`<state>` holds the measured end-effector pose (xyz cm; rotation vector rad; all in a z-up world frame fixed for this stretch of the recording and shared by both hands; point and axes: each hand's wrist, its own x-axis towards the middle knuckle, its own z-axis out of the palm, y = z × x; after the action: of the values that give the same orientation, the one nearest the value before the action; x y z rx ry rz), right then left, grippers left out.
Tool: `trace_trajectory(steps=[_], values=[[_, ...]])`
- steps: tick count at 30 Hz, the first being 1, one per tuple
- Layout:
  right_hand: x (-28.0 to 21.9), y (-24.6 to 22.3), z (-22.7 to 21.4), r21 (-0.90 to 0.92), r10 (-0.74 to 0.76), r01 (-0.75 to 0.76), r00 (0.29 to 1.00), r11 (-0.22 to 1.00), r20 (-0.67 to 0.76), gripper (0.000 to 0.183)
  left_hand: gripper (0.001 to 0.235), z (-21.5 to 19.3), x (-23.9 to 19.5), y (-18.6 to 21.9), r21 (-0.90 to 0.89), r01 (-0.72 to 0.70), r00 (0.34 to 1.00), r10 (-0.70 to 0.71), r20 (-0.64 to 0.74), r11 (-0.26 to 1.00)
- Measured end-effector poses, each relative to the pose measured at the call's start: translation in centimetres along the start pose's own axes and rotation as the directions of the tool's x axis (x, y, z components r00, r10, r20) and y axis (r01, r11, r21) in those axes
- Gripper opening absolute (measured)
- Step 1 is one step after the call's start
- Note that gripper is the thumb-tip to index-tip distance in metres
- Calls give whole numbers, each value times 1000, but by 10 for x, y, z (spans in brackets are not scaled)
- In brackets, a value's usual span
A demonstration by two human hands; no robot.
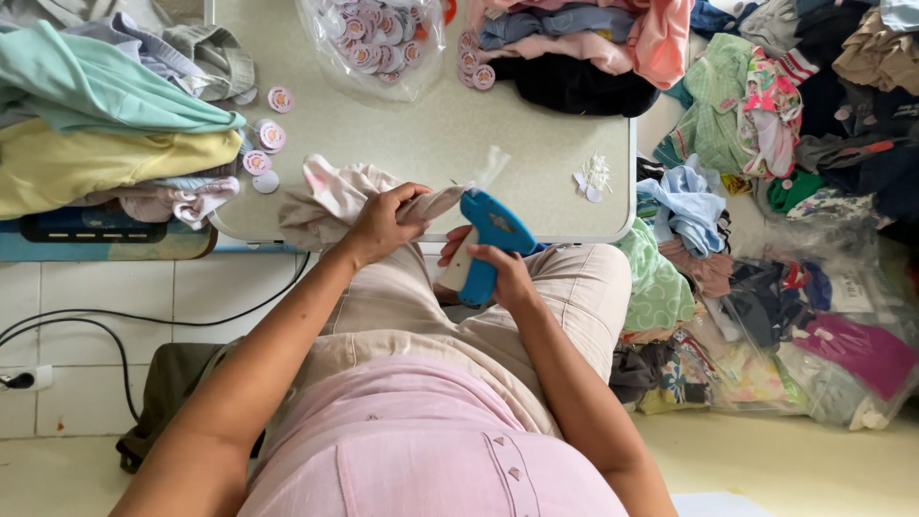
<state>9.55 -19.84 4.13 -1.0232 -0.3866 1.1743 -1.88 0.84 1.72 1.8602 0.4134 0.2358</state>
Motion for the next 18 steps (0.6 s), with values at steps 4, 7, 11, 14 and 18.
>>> trace_trajectory(steps=[4, 7, 11, 14, 18], values=[[2, 18, -31, 169, -176, 163, 982, 972, 70, 46, 32, -20, -12, 31, 315, -205, 964, 247, -100, 927], [1, 21, -36, 229, -303, 285, 952, 931, 48, 36, 38, -39, -12, 19, 608, -176, 891, 388, -236, 774], [0, 20, -37, 231, -375, 358, 926, 905, 32, 31, 20, -63, -14, 58, 743, -154, 811, 513, -282, 652], [-4, 9, -27, 151, -452, 444, 892, 883, 26, 29, 17, -70, -17, 80, 790, -170, 753, 594, -282, 590], [-15, -59, 16, -61, -516, 518, 855, 853, 53, 26, 12, -77, -20, 128, 722, -262, 690, 647, -324, 641]])
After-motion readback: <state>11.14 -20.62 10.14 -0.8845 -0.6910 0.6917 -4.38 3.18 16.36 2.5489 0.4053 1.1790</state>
